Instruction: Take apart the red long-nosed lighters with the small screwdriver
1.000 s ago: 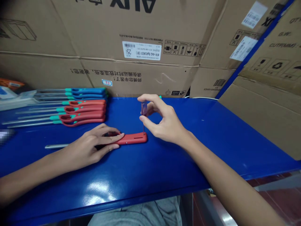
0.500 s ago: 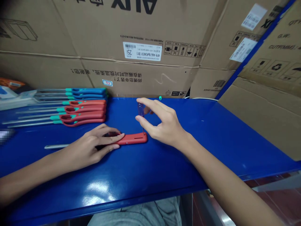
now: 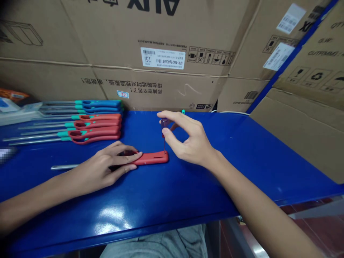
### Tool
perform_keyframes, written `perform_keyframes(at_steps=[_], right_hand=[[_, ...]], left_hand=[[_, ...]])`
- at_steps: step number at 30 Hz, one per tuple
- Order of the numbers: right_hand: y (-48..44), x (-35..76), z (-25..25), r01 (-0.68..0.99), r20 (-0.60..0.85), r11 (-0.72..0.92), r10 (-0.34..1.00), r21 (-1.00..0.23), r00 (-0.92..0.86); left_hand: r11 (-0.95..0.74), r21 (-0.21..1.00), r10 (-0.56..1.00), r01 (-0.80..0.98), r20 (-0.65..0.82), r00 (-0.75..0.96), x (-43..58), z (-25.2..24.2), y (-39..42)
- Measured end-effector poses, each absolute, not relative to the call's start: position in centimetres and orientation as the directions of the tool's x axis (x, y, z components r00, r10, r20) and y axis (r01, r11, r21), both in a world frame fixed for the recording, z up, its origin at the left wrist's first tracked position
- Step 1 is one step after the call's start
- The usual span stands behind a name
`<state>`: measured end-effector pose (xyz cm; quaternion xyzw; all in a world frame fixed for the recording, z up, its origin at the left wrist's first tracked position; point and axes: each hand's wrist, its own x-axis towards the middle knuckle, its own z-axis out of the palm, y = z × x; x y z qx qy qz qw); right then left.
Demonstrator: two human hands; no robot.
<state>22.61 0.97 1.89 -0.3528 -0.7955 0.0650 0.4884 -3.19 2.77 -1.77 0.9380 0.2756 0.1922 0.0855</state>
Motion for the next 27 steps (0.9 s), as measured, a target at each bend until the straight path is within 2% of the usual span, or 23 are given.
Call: perform_keyframes(at_steps=[3,8,12,18,24,27], right_hand=[[0.99,22.57,1.83,0.476,0.733,0.743,0.629,-0.470,-0.259],[1.00,22.47,1.65,0.516,0.763,0.744,0.600,-0.424,-0.238],[0.86,22.47,1.83,0.438,0.729,0.755,0.629,-0.488,-0.272],[1.06,22.41,1.73,0.502,0.754,0.722,0.629,-0.476,-0.190],[0.98,22.37,1.60,0.433,0.706,0.727,0.664,-0.532,-0.247],[1.17,22.42,1.50,0.476,0.747,0.738,0.626,-0.478,-0.222]], left_hand=[[-0.833,0.262,0.551,0.487,0.311,0.775,-3.23,-1.84,2.77],[-0.836,0.261,0.546,0.483,0.316,0.776,-3.29,-1.85,2.75],[-0.835,0.261,0.548,0.485,0.309,0.777,-3.28,-1.78,2.75],[-0.833,0.268,0.550,0.483,0.318,0.772,-3.25,-1.78,2.80],[-0.832,0.268,0.551,0.486,0.305,0.776,-3.24,-1.72,2.72],[-0.832,0.267,0.552,0.486,0.306,0.776,-3.23,-1.77,2.71]])
